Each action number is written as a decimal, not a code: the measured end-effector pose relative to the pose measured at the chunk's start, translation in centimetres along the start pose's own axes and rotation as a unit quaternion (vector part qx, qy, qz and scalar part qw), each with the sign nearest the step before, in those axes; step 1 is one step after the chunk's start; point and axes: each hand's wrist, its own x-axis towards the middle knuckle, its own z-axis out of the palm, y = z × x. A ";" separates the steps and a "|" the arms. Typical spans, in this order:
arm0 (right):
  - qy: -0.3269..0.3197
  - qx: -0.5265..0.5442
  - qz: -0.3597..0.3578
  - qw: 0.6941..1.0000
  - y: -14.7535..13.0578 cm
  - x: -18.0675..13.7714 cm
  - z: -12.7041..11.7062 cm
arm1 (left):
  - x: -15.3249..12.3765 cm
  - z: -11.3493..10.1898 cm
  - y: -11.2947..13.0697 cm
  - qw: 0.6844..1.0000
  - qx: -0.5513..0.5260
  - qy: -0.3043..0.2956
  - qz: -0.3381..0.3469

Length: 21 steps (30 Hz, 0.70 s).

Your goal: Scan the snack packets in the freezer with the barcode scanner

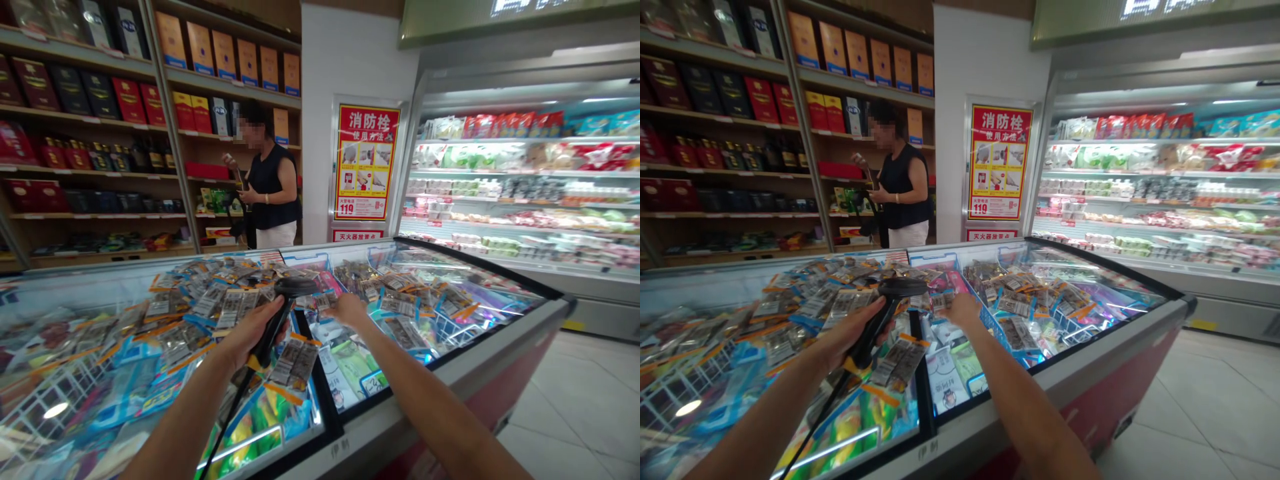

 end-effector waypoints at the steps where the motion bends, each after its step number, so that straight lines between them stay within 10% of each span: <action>1: 0.009 0.020 0.000 1.000 0.5 0.3 0.0 | 0.0 0.1 0.0 1.000 0.002 0.002 0.001; 21: 0.069 0.342 -0.086 0.933 5.9 2.4 -2.9 | 0.1 0.4 -0.7 0.995 0.001 -0.095 0.031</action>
